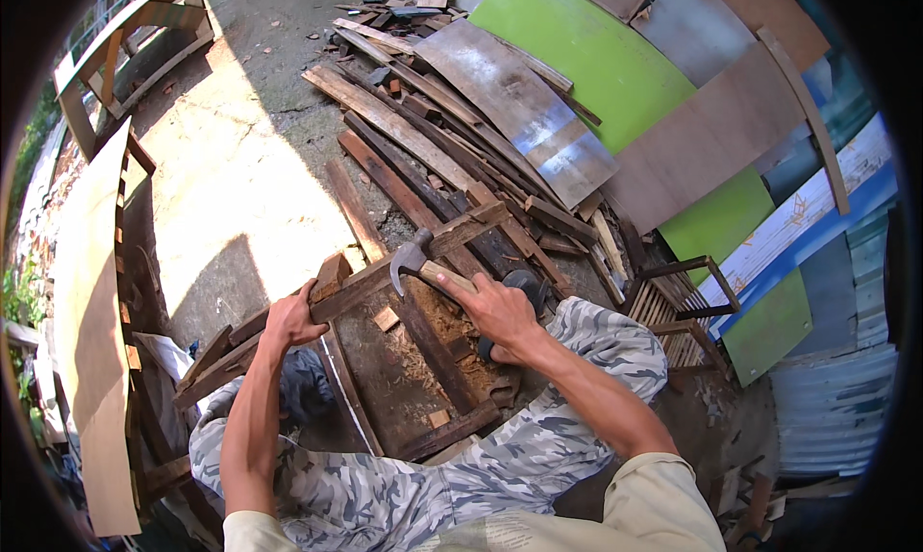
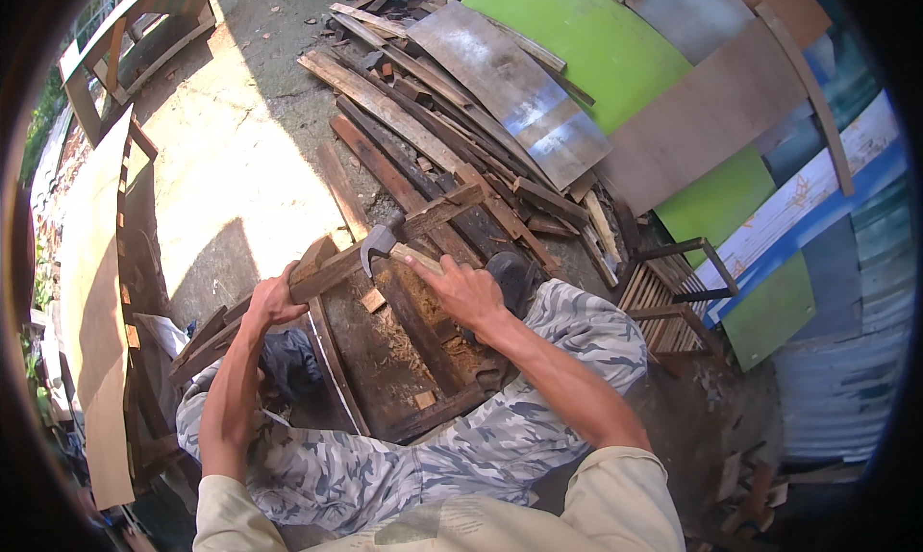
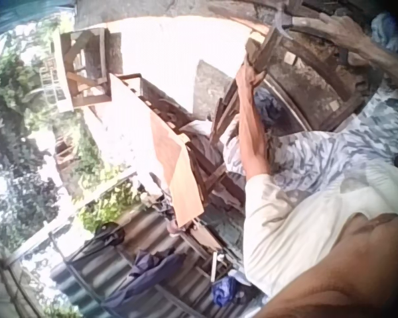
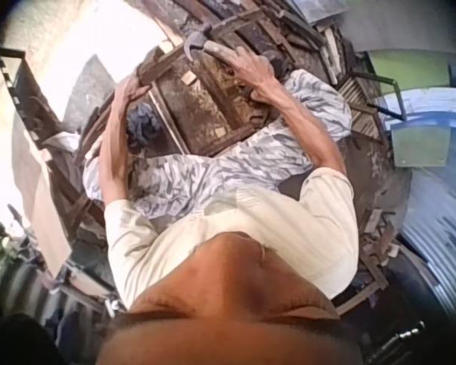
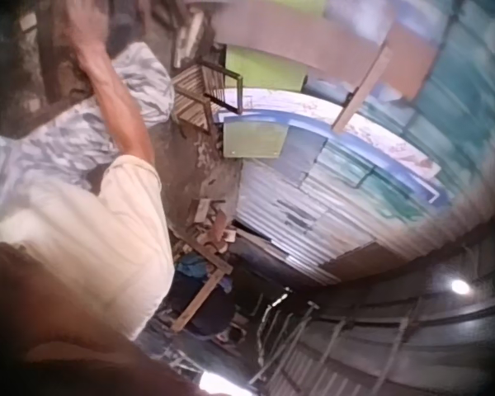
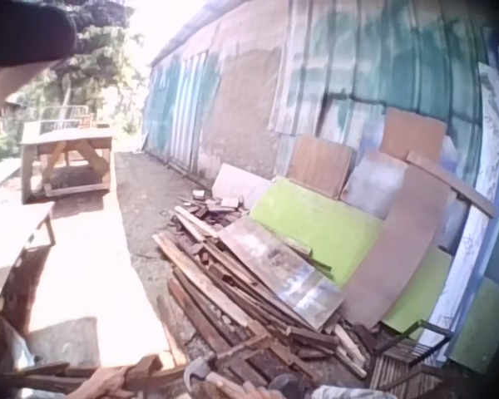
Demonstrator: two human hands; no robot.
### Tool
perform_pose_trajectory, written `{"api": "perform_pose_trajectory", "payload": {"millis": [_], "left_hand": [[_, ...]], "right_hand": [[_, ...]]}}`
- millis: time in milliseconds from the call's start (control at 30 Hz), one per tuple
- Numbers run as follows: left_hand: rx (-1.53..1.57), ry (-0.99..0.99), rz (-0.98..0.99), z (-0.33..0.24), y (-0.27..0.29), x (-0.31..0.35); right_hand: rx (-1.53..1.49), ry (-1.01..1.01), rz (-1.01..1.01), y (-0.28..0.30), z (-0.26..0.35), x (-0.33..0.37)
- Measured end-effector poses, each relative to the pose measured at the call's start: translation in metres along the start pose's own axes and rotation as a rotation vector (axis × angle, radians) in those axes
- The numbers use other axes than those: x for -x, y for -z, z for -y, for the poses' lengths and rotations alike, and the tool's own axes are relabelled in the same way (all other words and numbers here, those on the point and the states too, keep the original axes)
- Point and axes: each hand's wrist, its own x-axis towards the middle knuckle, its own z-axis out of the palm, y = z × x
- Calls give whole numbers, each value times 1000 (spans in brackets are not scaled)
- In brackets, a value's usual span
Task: The person sits on the ground and uses a hammer to dismantle a wooden chair frame. They repeatedly strike joints to separate the legs and crossbars, then lift and reposition the frame to access different joints.
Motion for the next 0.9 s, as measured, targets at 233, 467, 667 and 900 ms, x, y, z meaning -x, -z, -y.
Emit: {"api": "perform_pose_trajectory", "payload": {"millis": [233, 467, 667, 900], "left_hand": [[-9, 49, 42, -20, -6, -6], [-26, -40, -41, -4, -12, 4], [-31, 37, 46, -24, -22, 8], [-12, -4, 26, -12, -24, 26]], "right_hand": [[-35, -298, -64, 19, -5, -10], [-35, -339, 6, 14, -10, -13], [-332, -516, -337, 29, -36, -22], [-394, -871, -212, 4, -86, -49]]}}
